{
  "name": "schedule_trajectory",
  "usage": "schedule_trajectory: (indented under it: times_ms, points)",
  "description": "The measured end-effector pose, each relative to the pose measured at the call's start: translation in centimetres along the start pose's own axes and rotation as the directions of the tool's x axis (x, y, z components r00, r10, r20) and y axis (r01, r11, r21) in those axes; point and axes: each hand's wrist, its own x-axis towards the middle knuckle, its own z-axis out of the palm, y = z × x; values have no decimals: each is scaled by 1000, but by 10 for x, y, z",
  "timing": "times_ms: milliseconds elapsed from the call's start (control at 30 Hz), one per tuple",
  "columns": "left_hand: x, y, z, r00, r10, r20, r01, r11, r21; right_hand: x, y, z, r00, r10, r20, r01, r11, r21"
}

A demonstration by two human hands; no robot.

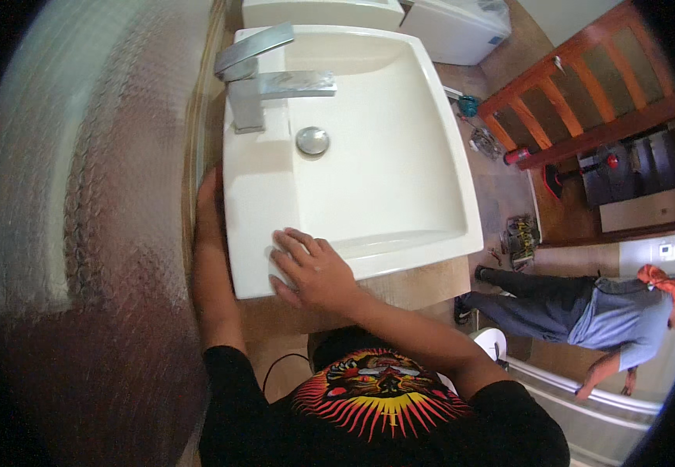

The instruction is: The person uses a utility knife to cut a piece of cardboard on the floor, using a white sink as a guide. They repeatedly score and trim the cardboard along the sink's edge to achieve a custom fit.

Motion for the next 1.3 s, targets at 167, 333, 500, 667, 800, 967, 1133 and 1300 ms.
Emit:
schedule_trajectory:
  times_ms: [167, 333, 500, 667, 800, 967, 1133, 1300]
  points:
    - [-1, -4, 1, 1000, -14, 24, 14, 1000, 2, -1, -7, -3, 1000, 2, -19, -2, 1000, -16]
    - [1, -4, 1, 999, -19, 34, 20, 1000, -3, -3, -9, -1, 1000, 6, -18, -6, 1000, -8]
    - [8, -3, 0, 999, -17, 46, 17, 1000, 3, -4, -9, 1, 1000, 17, 9, -17, 1000, -16]
    - [26, 21, -11, 998, -6, 64, 3, 999, 49, -3, -9, 3, 1000, 14, 13, -13, 1000, -14]
    - [22, 40, -26, 994, -48, 95, 40, 996, 84, -3, -6, 3, 1000, -8, 0, 8, 1000, -20]
    - [-1, 1, -21, 984, -161, 78, 161, 987, 14, -3, -7, -1, 1000, -15, -10, 15, 1000, -14]
    - [-15, -43, -8, 959, -271, 80, 279, 953, -119, -2, -6, -3, 1000, -16, -19, 16, 1000, -14]
    - [-23, -64, -2, 940, -326, 99, 339, 919, -200, -4, -4, -4, 1000, -10, -12, 10, 1000, -22]
